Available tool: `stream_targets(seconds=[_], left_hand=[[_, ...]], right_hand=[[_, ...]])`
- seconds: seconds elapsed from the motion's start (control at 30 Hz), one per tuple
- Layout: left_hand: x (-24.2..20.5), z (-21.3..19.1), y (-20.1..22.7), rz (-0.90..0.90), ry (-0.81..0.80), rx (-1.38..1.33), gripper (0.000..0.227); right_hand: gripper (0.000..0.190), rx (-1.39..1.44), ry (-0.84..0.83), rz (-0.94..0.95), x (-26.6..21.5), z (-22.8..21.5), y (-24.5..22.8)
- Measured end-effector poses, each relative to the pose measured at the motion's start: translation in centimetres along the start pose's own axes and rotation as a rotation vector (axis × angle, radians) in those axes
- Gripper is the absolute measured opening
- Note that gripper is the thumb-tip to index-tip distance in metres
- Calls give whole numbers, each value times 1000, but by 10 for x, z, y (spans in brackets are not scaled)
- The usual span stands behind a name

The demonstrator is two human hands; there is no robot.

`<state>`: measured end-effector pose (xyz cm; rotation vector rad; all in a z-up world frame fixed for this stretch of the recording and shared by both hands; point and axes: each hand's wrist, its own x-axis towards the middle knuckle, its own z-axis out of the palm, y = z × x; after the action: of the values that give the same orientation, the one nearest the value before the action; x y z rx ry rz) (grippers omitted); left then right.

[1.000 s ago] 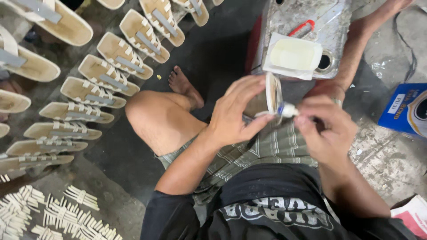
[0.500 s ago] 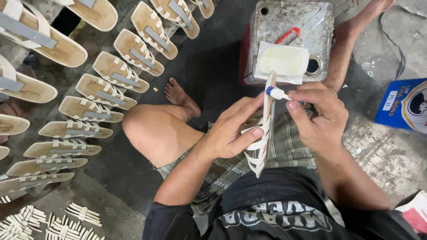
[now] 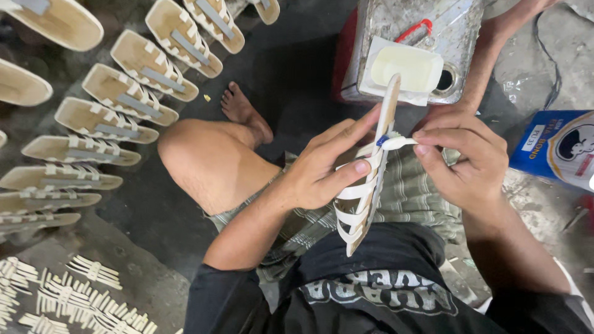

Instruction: The person sits on the floor and uses a toothbrush to scrub the straps and soles of several white sandals. They repeatedly dip the brush into a container of liquid and wipe the sandals, then place them back in a row on the floor.

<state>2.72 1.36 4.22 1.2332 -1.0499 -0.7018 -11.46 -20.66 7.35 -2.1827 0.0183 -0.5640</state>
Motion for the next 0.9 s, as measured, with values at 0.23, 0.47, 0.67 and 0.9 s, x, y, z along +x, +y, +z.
stream_targets(seconds=[0.23,0.47,0.67,0.9], left_hand=[[0,3,3,-75,19,-109,58],[4,3,-6,-35,-5,-93,24],[3,3,-9,-63,-7,-80,24],[2,5,-11,-86,5,-100,25]], right_hand=[[17,-110,-115,20,-4,-19,4],[13,-77,-2,68,-2,-17,1],[17,-69,-19,-28,5,-4,-3],[18,-143,-18,8,-2,-10,-2]])
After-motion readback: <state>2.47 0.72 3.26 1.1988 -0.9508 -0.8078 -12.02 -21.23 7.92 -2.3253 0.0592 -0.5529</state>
